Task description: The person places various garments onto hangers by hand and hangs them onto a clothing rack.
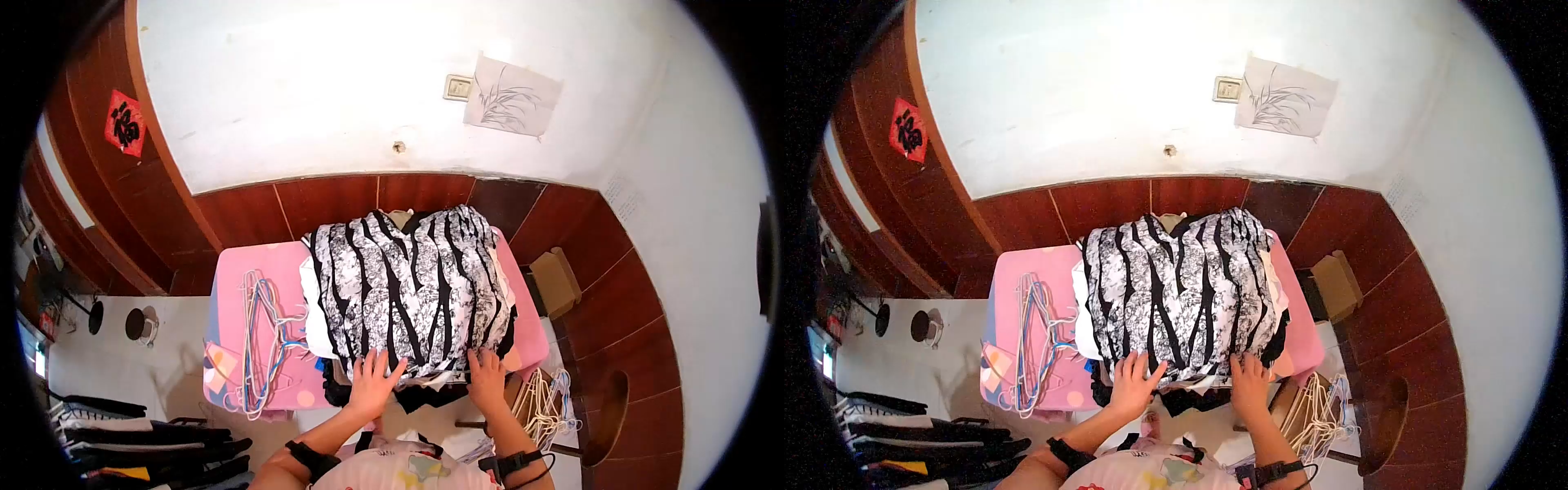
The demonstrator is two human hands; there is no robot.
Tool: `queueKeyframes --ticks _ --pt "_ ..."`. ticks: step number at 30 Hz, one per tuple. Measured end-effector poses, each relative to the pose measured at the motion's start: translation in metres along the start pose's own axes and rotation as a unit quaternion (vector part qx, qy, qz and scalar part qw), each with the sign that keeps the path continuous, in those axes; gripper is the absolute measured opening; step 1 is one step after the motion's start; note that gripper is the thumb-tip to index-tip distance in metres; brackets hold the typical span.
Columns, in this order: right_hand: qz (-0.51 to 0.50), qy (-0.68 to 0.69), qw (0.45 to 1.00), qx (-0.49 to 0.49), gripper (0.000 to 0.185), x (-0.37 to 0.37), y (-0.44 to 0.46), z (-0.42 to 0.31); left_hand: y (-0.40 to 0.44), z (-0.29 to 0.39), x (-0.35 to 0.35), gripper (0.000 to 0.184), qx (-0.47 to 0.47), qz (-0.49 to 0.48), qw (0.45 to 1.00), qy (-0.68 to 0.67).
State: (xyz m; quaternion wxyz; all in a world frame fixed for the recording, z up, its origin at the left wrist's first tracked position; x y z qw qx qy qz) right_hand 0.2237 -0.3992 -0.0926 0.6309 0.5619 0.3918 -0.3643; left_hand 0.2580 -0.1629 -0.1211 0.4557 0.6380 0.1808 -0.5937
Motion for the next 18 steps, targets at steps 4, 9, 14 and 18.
queueKeyframes --ticks 4,9,14,18 --pt "0.015 0.076 0.997 0.011 0.048 0.026 0.000 0.018 0.001 -0.007 0.018 0.068 0.013 0.023 0.999 0.038" --pt "0.005 0.202 0.978 0.060 0.038 0.040 0.006 0.036 0.002 -0.011 0.013 0.067 0.005 0.026 1.000 0.012" --pt "0.012 0.270 0.960 0.077 0.029 0.051 0.015 0.050 0.000 -0.015 0.000 0.069 -0.041 0.028 0.992 -0.117" --pt "0.011 0.287 0.956 0.059 0.030 0.053 0.016 0.053 0.002 -0.021 -0.005 0.046 -0.081 0.081 0.977 -0.179"
Point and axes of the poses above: each hand's wrist, its own y-axis towards the middle knuckle, its own x-axis out of the palm, z = x × y, the point moved 6 cm from there along y, towards the middle knuckle, and after that the axes turned 3 degrees about -x, right-handed, at the moved point
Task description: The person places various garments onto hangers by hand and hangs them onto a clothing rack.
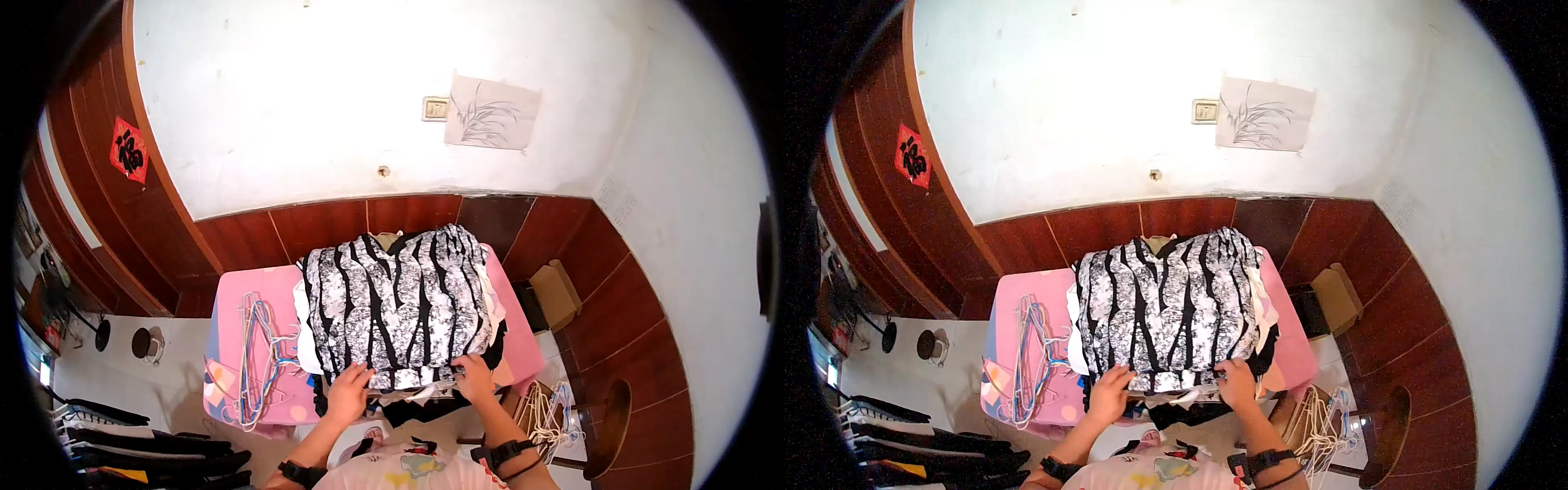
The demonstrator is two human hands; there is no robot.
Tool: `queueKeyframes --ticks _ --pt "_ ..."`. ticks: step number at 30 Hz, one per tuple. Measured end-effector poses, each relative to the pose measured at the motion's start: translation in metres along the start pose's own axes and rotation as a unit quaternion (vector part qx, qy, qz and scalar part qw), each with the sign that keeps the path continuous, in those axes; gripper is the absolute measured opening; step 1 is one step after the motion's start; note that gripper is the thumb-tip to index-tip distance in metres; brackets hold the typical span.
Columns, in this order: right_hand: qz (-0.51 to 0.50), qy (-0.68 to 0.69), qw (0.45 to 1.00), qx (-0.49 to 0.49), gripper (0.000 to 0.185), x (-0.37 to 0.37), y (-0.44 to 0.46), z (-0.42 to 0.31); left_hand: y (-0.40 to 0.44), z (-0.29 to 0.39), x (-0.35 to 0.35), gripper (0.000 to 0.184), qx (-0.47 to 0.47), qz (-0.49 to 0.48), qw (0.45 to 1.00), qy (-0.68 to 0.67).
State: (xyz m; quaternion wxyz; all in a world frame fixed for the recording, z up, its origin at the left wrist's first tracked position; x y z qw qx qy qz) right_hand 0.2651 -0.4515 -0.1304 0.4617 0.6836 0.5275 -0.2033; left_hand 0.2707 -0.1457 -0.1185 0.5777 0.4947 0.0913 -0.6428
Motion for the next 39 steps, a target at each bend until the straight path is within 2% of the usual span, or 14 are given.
queueKeyframes --ticks 2,3,5,7,11,14,19,21,22,27,29,35,38,39 --pt "0.004 0.014 0.999 -0.030 0.032 0.000 -0.003 0.003 0.005 -0.005 0.002 0.033 -0.047 0.006 0.999 -0.023" --pt "-0.016 0.032 0.999 -0.022 0.028 -0.001 -0.005 0.005 0.009 -0.004 -0.001 0.030 -0.064 0.006 0.997 -0.044" --pt "-0.036 0.060 0.997 -0.018 0.025 -0.006 -0.011 0.005 0.011 0.005 -0.010 0.027 -0.061 -0.009 0.997 -0.041" --pt "-0.028 0.109 0.993 -0.038 0.024 -0.017 -0.016 0.004 0.012 0.029 -0.025 0.023 -0.042 0.024 0.998 -0.029" --pt "-0.148 0.222 0.961 0.076 0.027 -0.029 -0.025 0.021 0.012 0.071 -0.048 0.015 -0.095 0.040 0.994 -0.039" --pt "-0.221 0.236 0.935 0.143 0.034 -0.031 -0.013 0.022 0.032 0.068 -0.048 0.012 -0.180 -0.032 0.978 -0.102" --pt "-0.255 0.271 0.908 0.190 0.030 -0.018 -0.016 0.015 0.049 0.092 -0.076 0.019 -0.208 -0.051 0.972 -0.098" --pt "-0.234 0.323 0.896 0.195 0.026 -0.021 -0.018 0.012 0.038 0.094 -0.083 0.031 -0.262 -0.076 0.960 -0.061" --pt "-0.255 0.310 0.898 0.182 0.022 -0.038 -0.008 0.013 0.038 0.112 -0.091 0.042 -0.257 -0.057 0.963 -0.060" --pt "-0.256 0.317 0.901 0.151 0.021 -0.028 0.008 -0.005 0.010 0.103 -0.085 0.042 -0.240 0.015 0.970 -0.046" --pt "-0.278 0.317 0.889 0.177 0.029 -0.040 0.013 -0.016 0.005 0.114 -0.093 0.039 -0.287 0.029 0.952 -0.106" --pt "-0.163 0.435 0.870 0.167 0.021 -0.032 0.017 -0.042 -0.016 0.098 -0.097 0.036 -0.256 0.052 0.958 -0.123" --pt "-0.135 0.491 0.835 0.208 0.044 -0.050 0.030 -0.058 -0.019 0.103 -0.118 0.035 -0.252 0.080 0.958 -0.112" --pt "-0.136 0.491 0.836 0.207 0.044 -0.053 0.037 -0.067 -0.022 0.100 -0.122 0.035 -0.252 0.081 0.958 -0.113"
Point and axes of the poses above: each hand's wrist, its own y-axis towards the middle knuckle, its own x-axis out of the palm, z = x × y, the point moved 6 cm from there along y, towards the middle knuckle, and after that the axes turned 3 degrees about -x, right-handed, at the moved point
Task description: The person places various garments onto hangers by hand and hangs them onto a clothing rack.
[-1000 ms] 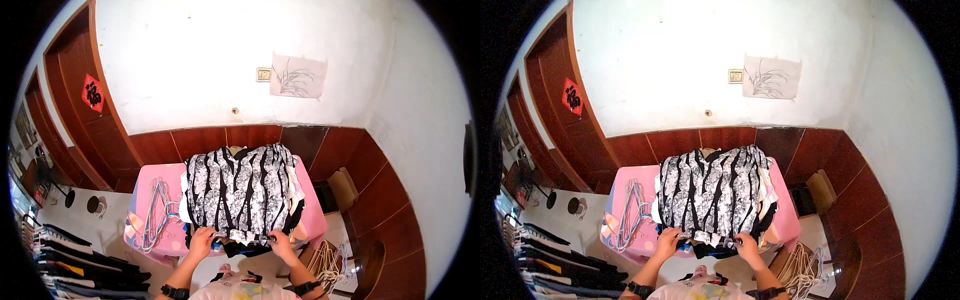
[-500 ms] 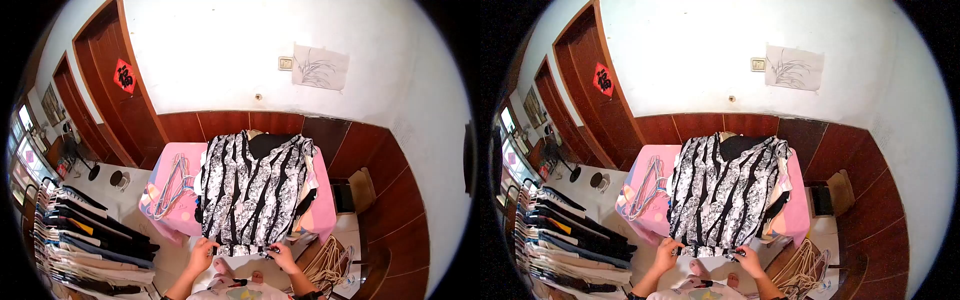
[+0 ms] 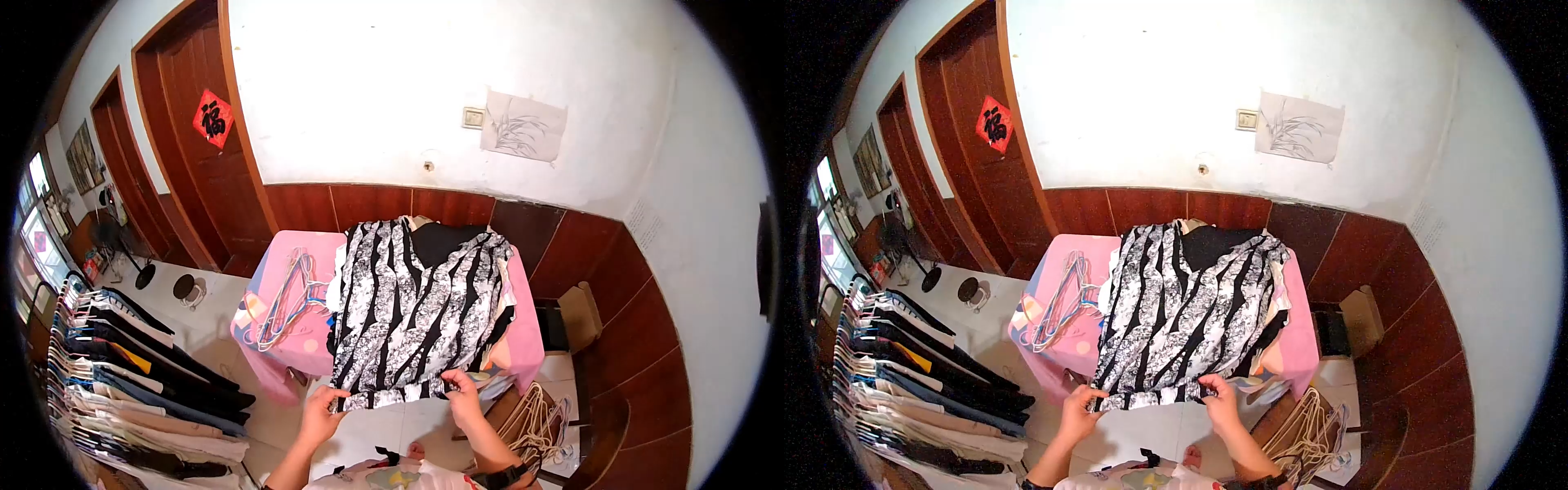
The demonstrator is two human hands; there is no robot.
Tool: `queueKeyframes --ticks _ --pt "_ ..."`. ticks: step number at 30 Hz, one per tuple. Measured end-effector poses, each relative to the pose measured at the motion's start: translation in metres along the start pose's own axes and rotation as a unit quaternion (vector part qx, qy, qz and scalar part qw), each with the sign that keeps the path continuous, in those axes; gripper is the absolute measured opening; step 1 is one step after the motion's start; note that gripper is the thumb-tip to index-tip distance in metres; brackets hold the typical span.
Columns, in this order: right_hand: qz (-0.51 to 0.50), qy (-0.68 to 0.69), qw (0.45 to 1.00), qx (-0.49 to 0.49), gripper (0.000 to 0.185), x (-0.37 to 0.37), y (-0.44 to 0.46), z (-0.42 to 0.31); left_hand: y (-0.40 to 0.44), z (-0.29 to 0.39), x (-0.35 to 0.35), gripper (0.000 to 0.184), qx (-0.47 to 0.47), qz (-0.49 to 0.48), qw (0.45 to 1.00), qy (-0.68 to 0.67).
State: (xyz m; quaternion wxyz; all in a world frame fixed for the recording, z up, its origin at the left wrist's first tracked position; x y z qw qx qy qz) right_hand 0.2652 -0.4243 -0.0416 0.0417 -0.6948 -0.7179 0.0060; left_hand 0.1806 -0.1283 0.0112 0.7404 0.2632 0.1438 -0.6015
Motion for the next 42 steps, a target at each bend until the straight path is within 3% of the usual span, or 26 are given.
queueKeyframes --ticks 2,6,7,18,21,25,27,28,30,32,33,36,38,42 --pt "-0.015 0.049 0.999 0.002 0.043 0.008 0.006 -0.014 0.002 -0.001 -0.008 0.036 -0.034 0.005 0.999 -0.003" --pt "-0.059 0.021 0.997 -0.034 0.036 0.015 0.028 -0.047 0.019 0.010 -0.023 0.035 -0.050 0.017 0.999 -0.005" --pt "-0.067 0.021 0.997 -0.009 0.044 0.019 0.031 -0.055 0.021 0.012 -0.024 0.035 -0.057 0.017 0.998 -0.005" --pt "-0.178 -0.003 0.984 0.011 0.042 0.023 0.073 -0.039 0.027 0.019 -0.030 0.039 -0.126 0.078 0.989 0.024" --pt "-0.216 -0.026 0.975 -0.045 0.047 0.033 0.087 -0.042 0.021 0.010 -0.031 0.038 -0.139 0.110 0.984 0.023" --pt "-0.239 -0.070 0.968 -0.026 0.061 0.044 0.110 -0.022 0.018 0.008 -0.030 0.039 -0.159 0.144 0.977 0.006" --pt "-0.227 -0.138 0.964 0.012 0.083 0.045 0.128 -0.004 0.020 0.014 -0.028 0.038 -0.166 0.155 0.974 0.000" --pt "-0.231 -0.138 0.963 0.013 0.083 0.049 0.138 0.004 0.018 0.011 -0.023 0.038 -0.170 0.157 0.973 0.001" --pt "-0.142 -0.262 0.953 -0.054 0.101 0.050 0.164 0.021 0.015 0.006 -0.012 0.037 -0.165 0.149 0.974 -0.042" --pt "-0.170 -0.061 0.983 0.028 0.113 0.061 0.191 0.069 0.016 0.019 -0.007 0.036 -0.144 0.098 0.985 0.006" --pt "-0.167 0.039 0.970 0.171 0.110 0.064 0.194 0.068 0.018 0.025 -0.002 0.034 -0.139 0.082 0.987 0.006" --pt "-0.153 0.174 0.947 0.221 0.098 0.076 0.203 0.070 0.020 0.033 0.010 0.030 -0.126 0.044 0.991 -0.009" --pt "-0.166 0.241 0.938 0.188 0.088 0.082 0.207 0.061 0.019 0.033 0.014 0.030 -0.119 0.027 0.992 -0.022" --pt "-0.206 0.321 0.915 0.130 0.076 0.084 0.200 0.018 0.012 0.025 0.025 0.033 -0.190 -0.020 0.981 -0.019"
Point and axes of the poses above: each hand's wrist, its own y-axis towards the middle knuckle, its own x-axis out of the palm, z = x × y, the point moved 6 cm from there along y, towards the middle knuckle, and after that the axes turned 3 degrees about -x, right-handed, at the moved point
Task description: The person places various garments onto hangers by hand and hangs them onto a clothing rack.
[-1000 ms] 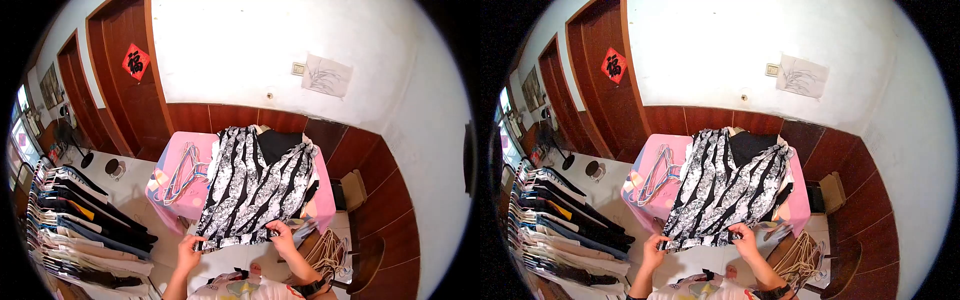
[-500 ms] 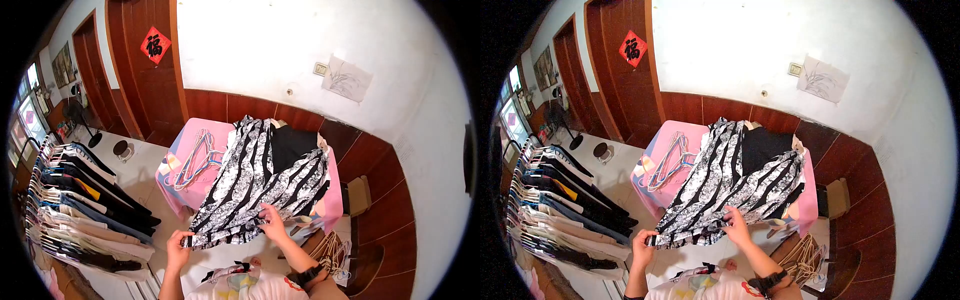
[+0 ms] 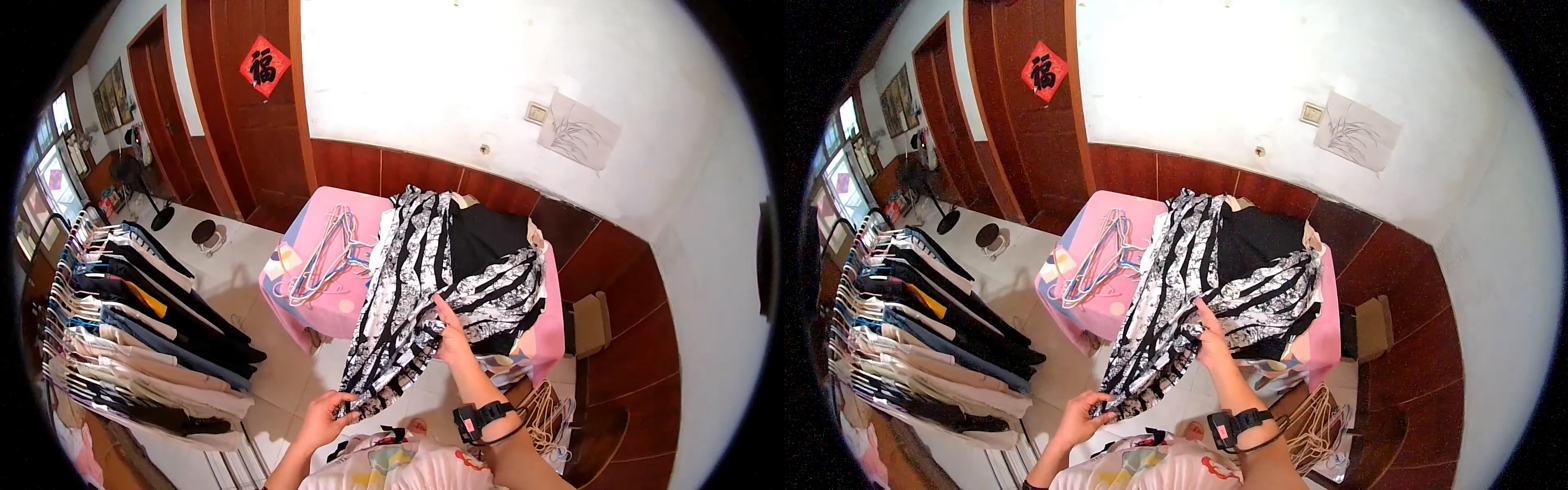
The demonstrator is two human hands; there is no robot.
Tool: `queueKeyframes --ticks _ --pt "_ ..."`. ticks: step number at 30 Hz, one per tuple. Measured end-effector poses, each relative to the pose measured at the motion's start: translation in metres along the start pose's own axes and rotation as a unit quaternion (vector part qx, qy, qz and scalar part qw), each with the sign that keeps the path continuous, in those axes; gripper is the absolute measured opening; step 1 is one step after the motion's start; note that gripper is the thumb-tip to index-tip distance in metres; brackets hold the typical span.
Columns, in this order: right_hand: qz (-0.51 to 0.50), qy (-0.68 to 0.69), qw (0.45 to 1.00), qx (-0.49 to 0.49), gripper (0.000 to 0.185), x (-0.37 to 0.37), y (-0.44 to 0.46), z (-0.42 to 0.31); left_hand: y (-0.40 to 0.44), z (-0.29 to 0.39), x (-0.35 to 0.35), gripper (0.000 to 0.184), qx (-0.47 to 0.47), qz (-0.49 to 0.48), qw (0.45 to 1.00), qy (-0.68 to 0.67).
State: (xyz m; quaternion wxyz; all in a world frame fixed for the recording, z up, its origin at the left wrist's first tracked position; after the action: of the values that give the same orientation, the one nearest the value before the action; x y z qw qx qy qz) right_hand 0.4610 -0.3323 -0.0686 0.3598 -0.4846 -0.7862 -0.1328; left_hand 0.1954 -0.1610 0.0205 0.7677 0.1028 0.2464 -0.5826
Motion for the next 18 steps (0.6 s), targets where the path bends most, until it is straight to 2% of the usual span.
queueKeyframes --ticks 3,5,6,8,11,14,16,18 --pt "-0.020 0.009 1.000 0.006 0.074 0.002 0.000 -0.001 0.003 -0.004 0.000 0.030 0.000 -0.003 1.000 0.011" --pt "-0.029 0.014 0.999 0.026 0.072 0.025 -0.013 -0.013 0.006 -0.005 -0.009 0.031 0.000 0.034 0.999 0.041" --pt "-0.090 0.033 0.995 0.037 0.072 0.032 -0.015 -0.015 0.007 -0.005 -0.016 0.031 -0.003 0.036 0.998 0.042" --pt "-0.133 -0.048 0.989 0.052 0.070 0.063 -0.024 -0.029 0.006 -0.007 -0.048 0.030 -0.009 0.119 0.990 0.069" --pt "-0.220 -0.131 0.964 0.075 0.069 0.114 -0.044 -0.034 -0.008 -0.012 -0.107 0.029 -0.017 0.199 0.980 -0.021" --pt "-0.303 -0.182 0.934 0.058 0.063 0.158 -0.053 -0.037 -0.025 0.027 -0.152 0.031 -0.029 0.244 0.963 -0.112" --pt "-0.366 -0.204 0.907 0.036 0.063 0.184 -0.059 -0.040 -0.038 0.057 -0.178 0.034 0.022 0.293 0.946 -0.138" --pt "-0.388 -0.190 0.901 0.032 0.063 0.206 -0.061 -0.043 -0.053 0.079 -0.199 0.032 0.057 0.331 0.929 -0.157"
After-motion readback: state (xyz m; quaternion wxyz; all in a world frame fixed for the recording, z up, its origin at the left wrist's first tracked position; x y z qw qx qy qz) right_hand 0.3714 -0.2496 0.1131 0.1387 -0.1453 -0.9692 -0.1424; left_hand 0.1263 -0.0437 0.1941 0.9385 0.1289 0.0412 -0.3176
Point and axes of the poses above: each hand's wrist, its own y-axis towards the middle knuckle, its own x-axis out of the palm, z = x × y, the point moved 6 cm from there along y, towards the middle knuckle, and after that the axes turned 3 degrees about -x, right-handed, at the moved point
